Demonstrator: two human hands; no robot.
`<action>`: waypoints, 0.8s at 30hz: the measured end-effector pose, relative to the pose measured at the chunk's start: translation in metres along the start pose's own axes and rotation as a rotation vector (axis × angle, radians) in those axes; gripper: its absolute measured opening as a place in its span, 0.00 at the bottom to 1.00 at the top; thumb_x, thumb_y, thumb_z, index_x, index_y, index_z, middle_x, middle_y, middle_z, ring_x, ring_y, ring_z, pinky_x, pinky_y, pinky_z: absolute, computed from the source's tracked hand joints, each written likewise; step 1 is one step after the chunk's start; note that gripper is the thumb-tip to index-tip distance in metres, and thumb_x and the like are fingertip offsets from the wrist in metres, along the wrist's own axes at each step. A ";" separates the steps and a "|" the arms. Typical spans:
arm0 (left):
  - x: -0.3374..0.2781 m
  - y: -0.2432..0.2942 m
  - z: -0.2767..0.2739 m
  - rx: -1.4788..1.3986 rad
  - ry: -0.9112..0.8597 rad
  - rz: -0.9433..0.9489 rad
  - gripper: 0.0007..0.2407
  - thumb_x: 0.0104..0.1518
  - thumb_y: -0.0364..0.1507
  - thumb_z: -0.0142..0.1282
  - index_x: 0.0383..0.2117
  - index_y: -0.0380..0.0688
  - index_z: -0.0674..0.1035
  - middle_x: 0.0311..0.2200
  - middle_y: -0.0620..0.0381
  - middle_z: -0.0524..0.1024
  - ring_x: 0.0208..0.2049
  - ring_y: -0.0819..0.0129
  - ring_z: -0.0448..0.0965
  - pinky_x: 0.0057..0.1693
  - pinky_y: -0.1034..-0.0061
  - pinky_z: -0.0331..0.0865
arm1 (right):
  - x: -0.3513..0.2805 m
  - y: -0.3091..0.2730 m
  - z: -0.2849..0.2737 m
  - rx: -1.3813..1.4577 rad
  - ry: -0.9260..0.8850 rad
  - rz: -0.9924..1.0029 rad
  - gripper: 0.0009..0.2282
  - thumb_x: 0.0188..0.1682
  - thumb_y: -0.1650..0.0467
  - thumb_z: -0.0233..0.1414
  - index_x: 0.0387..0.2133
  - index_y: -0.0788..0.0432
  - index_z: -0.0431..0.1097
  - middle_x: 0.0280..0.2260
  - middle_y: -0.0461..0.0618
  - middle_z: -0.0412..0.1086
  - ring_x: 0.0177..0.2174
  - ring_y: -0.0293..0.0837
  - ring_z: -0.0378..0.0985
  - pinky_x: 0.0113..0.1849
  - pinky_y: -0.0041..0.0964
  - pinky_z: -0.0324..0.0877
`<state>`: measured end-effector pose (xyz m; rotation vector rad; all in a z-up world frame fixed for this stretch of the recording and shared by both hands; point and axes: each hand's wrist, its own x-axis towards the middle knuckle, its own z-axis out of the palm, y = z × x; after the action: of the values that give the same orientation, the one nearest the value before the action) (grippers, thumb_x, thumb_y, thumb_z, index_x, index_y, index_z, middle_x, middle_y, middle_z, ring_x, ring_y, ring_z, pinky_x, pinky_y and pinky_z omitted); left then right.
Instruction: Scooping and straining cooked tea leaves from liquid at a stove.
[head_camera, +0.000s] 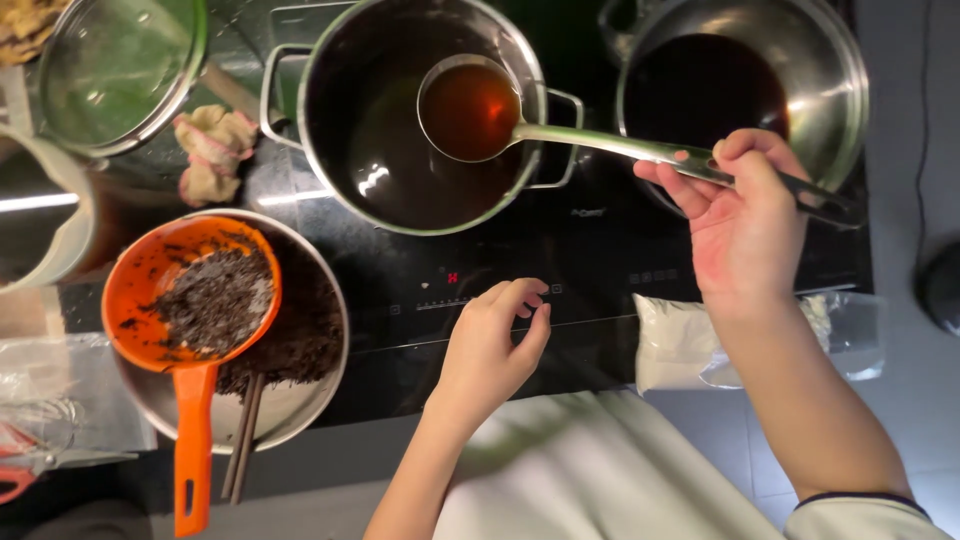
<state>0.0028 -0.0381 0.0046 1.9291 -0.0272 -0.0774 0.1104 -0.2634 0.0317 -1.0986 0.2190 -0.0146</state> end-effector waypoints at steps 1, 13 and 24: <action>0.001 0.002 0.004 0.000 -0.011 0.006 0.08 0.57 0.25 0.58 0.40 0.36 0.80 0.34 0.50 0.82 0.34 0.61 0.83 0.42 0.72 0.76 | -0.001 -0.004 -0.006 0.002 0.011 -0.007 0.03 0.58 0.77 0.45 0.38 0.62 0.66 0.36 0.54 0.72 0.41 0.63 0.82 0.50 0.49 0.83; 0.027 0.025 0.069 0.006 -0.217 0.087 0.08 0.57 0.26 0.59 0.40 0.36 0.80 0.33 0.49 0.82 0.36 0.60 0.83 0.42 0.71 0.76 | -0.024 -0.053 -0.118 0.095 0.216 -0.165 0.04 0.59 0.78 0.46 0.38 0.62 0.68 0.34 0.48 0.68 0.39 0.55 0.81 0.52 0.51 0.83; 0.047 0.023 0.121 -0.009 -0.320 0.154 0.10 0.55 0.24 0.58 0.42 0.35 0.80 0.33 0.48 0.81 0.35 0.61 0.84 0.41 0.72 0.76 | -0.039 -0.024 -0.182 -0.095 0.468 -0.365 0.04 0.59 0.80 0.45 0.36 0.63 0.66 0.37 0.55 0.69 0.40 0.53 0.81 0.49 0.58 0.84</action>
<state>0.0421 -0.1621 -0.0186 1.8821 -0.3875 -0.2820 0.0416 -0.4303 -0.0195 -1.2068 0.4376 -0.5972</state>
